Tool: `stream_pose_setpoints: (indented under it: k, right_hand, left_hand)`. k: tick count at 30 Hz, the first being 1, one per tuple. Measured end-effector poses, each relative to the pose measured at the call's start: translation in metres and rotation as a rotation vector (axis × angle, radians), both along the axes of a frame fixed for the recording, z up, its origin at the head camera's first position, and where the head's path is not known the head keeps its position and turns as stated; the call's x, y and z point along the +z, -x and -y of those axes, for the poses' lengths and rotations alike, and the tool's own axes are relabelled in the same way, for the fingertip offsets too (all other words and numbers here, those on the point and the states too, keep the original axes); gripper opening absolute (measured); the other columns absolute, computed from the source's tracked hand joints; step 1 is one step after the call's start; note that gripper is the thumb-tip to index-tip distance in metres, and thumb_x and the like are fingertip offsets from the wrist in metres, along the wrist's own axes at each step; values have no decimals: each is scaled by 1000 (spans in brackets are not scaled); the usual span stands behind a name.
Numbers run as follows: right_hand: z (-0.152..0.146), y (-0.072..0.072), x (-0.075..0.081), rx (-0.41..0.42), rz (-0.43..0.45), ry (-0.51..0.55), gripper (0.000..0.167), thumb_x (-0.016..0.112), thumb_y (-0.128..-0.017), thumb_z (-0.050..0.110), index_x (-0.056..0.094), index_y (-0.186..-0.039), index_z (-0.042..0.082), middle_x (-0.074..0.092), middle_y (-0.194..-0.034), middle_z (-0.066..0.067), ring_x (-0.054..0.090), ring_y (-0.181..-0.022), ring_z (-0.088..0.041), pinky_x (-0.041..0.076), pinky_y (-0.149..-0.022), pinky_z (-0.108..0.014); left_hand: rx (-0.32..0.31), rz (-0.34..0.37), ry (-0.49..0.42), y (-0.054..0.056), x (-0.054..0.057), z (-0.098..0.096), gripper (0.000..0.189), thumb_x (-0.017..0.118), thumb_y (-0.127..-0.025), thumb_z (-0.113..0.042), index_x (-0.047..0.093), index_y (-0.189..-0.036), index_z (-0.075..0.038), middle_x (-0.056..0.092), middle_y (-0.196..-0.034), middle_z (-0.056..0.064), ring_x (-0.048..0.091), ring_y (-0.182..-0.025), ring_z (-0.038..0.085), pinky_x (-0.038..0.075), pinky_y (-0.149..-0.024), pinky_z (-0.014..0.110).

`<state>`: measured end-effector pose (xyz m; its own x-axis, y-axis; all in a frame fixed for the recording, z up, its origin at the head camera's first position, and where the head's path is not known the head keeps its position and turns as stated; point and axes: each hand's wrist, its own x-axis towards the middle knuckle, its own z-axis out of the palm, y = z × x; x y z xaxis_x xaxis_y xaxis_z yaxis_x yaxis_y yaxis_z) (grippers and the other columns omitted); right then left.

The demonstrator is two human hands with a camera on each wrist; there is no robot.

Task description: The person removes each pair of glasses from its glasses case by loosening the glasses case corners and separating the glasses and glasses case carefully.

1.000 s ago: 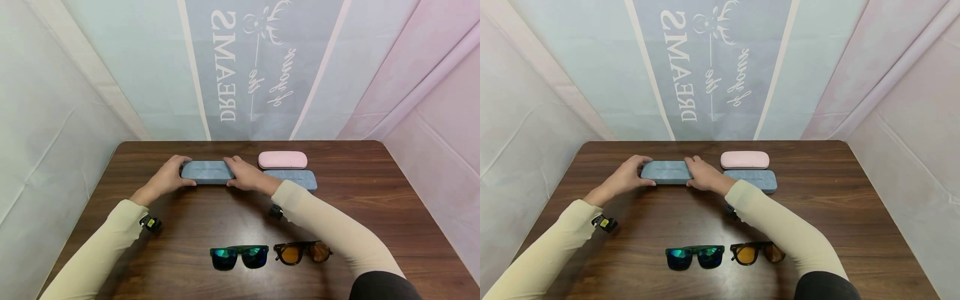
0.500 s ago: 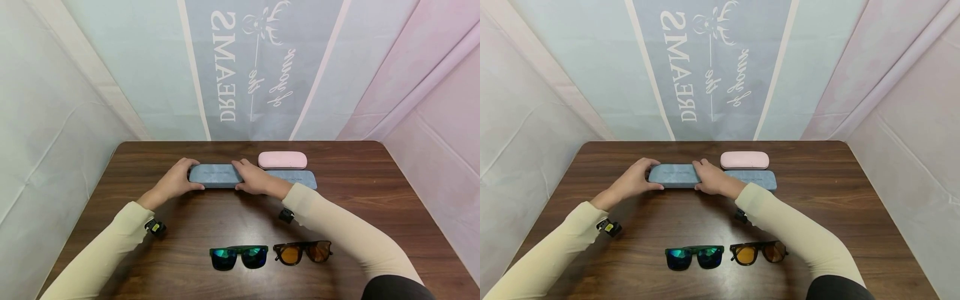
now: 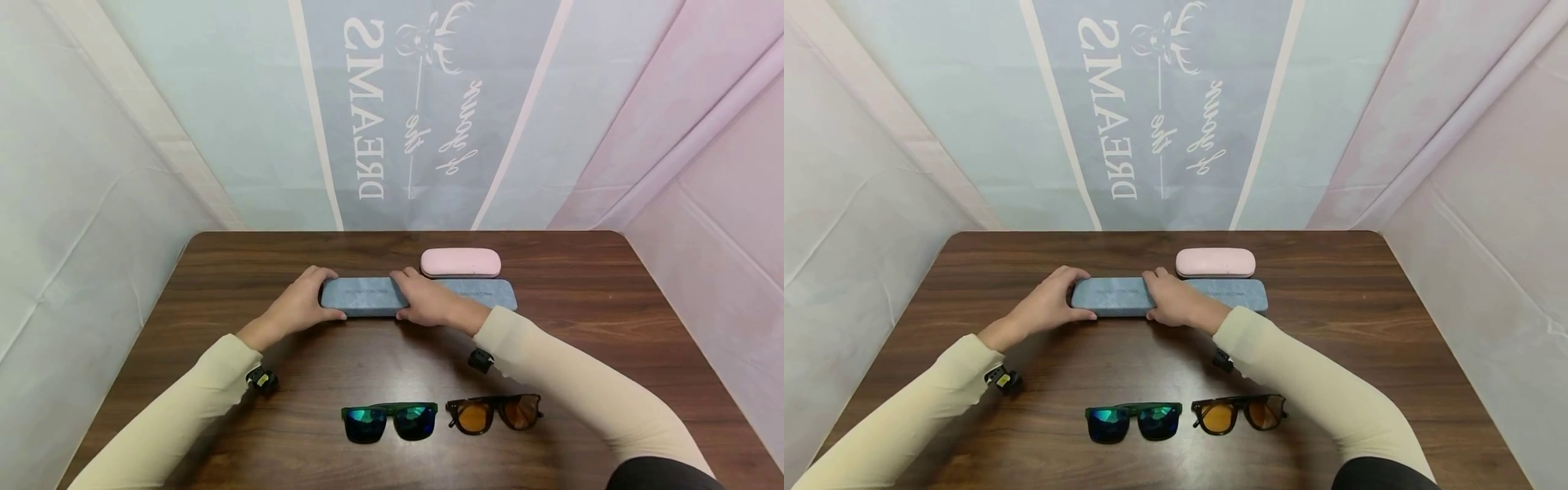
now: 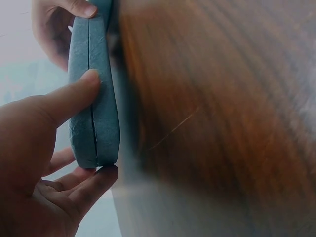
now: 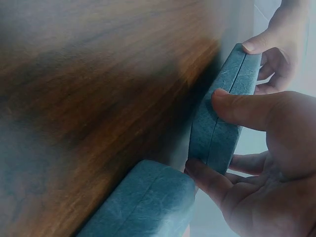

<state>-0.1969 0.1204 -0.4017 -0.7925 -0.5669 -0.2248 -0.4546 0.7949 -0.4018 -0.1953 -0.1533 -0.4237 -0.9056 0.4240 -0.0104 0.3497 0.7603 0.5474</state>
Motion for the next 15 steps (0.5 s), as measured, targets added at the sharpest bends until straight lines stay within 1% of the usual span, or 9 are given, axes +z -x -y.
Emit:
stream_pose_setpoints:
  k: [3, 9, 12, 15]
  right_hand:
    - [0, -2, -2, -9, -1, -3, 80, 77, -93, 21, 33, -154, -5, 43, -147, -25, 55, -126, -31, 49, -100, -43]
    - [0, -5, -7, -12, -15, -28, 81, 78, -92, 22, 34, -153, -6, 45, -145, -26, 56, -124, -31, 50, -99, -43]
    - [0, -6, -9, -6, -30, -31, 81, 79, -91, 21, 34, -153, -7, 46, -144, -26, 57, -123, -31, 51, -97, -42]
    - [0, -6, -12, 6, -63, -46, 81, 79, -91, 21, 35, -152, -8, 47, -144, -26, 57, -123, -32, 51, -98, -42]
  left_hand:
    - [-3, 6, 6, -2, -3, -2, 78, 90, -79, -34, 53, -138, 0, 53, -131, 18, 58, -110, 30, 49, -96, 49]
    - [-17, -8, 16, -3, -10, -3, 81, 90, -79, -36, 52, -141, 0, 53, -131, 17, 59, -110, 29, 50, -96, 49]
    - [-21, -18, 18, -4, -11, -3, 81, 90, -79, -35, 51, -142, 0, 52, -131, 17, 59, -110, 29, 50, -96, 48]
    - [-37, -30, 23, -4, -13, -2, 81, 88, -81, -35, 50, -143, 0, 51, -132, 18, 59, -111, 29, 50, -97, 48]
